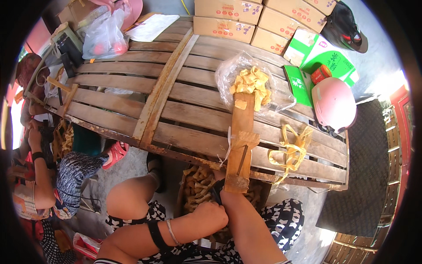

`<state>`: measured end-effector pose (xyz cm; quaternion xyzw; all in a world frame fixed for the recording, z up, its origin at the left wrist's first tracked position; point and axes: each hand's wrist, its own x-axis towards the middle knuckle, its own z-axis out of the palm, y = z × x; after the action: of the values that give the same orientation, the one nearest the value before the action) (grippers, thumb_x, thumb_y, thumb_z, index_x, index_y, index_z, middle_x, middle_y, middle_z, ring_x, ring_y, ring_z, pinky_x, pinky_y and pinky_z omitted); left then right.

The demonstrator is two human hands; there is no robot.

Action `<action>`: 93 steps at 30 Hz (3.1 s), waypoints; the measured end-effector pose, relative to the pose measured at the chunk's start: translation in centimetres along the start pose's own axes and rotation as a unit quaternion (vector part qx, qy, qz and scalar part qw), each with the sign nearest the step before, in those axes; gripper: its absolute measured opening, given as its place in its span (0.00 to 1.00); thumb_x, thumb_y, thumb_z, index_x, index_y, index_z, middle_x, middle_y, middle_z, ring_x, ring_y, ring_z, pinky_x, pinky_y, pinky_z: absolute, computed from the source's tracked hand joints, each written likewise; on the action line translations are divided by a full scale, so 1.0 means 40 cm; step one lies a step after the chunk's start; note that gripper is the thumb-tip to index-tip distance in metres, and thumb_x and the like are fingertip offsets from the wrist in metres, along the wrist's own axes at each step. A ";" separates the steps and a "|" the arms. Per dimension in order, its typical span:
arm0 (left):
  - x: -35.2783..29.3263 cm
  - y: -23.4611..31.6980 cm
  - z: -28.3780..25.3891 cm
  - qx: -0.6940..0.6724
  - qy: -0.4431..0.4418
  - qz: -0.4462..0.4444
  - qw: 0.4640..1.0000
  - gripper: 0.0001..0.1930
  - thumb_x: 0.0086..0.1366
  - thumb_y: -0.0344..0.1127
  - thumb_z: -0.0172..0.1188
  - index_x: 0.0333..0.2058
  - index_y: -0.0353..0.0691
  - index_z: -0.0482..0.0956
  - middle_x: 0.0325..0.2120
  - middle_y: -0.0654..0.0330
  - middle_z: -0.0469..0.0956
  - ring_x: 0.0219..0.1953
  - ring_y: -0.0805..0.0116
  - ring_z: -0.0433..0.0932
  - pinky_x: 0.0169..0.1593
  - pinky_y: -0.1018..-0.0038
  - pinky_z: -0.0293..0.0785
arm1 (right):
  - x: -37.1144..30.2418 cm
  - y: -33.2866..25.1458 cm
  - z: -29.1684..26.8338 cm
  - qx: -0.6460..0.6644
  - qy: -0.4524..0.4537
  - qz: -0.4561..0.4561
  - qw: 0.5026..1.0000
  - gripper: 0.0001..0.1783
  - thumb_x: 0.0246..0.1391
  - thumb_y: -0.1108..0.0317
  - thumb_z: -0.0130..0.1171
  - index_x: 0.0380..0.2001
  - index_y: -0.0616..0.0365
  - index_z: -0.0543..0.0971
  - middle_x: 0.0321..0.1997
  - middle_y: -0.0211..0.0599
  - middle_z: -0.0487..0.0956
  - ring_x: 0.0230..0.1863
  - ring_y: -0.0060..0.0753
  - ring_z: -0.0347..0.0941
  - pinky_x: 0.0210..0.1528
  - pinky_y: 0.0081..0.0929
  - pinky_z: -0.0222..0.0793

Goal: The person weaves strips of dried leaves by hand, folding and tucking them around a central bundle and onto a wooden base.

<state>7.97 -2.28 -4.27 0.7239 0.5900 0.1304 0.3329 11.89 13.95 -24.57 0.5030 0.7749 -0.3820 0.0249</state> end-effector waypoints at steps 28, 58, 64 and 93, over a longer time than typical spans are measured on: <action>0.034 -0.204 0.027 0.132 -0.081 -0.119 0.981 0.12 0.50 0.33 0.60 0.35 0.39 0.84 0.33 0.53 0.83 0.37 0.54 0.83 0.38 0.59 0.78 | -0.436 0.057 -0.211 0.654 0.120 0.194 0.721 0.20 0.51 0.72 0.62 0.48 0.63 0.74 0.47 0.44 0.79 0.50 0.46 0.75 0.55 0.44 0.70; 0.089 -0.274 0.107 0.043 -0.054 -0.216 0.974 0.11 0.58 0.31 0.57 0.35 0.33 0.84 0.39 0.47 0.82 0.42 0.47 0.81 0.44 0.57 0.78 | -0.171 0.017 -0.103 0.494 -0.033 0.271 0.825 0.22 0.50 0.62 0.65 0.48 0.56 0.74 0.44 0.35 0.73 0.43 0.37 0.70 0.44 0.42 0.69; 0.094 -0.301 0.138 0.010 -0.040 -0.234 0.971 0.25 0.59 0.45 0.61 0.52 0.37 0.74 0.46 0.46 0.78 0.50 0.48 0.77 0.49 0.58 0.75 | -0.250 0.002 -0.096 0.502 0.081 0.270 0.817 0.20 0.43 0.69 0.64 0.41 0.64 0.75 0.36 0.39 0.72 0.35 0.37 0.69 0.39 0.45 0.67; 0.042 -0.128 0.116 0.041 0.127 0.082 0.988 0.32 0.54 0.46 0.67 0.54 0.39 0.69 0.54 0.51 0.70 0.54 0.50 0.73 0.53 0.62 0.72 | -0.558 0.079 -0.299 0.702 0.049 0.180 0.687 0.30 0.50 0.63 0.57 0.58 0.57 0.68 0.59 0.44 0.73 0.60 0.46 0.69 0.63 0.48 0.63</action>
<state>7.19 -1.78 -11.32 0.7603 0.5713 0.2237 0.2133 29.56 4.99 -8.47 0.5214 0.1746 -0.7775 -0.3051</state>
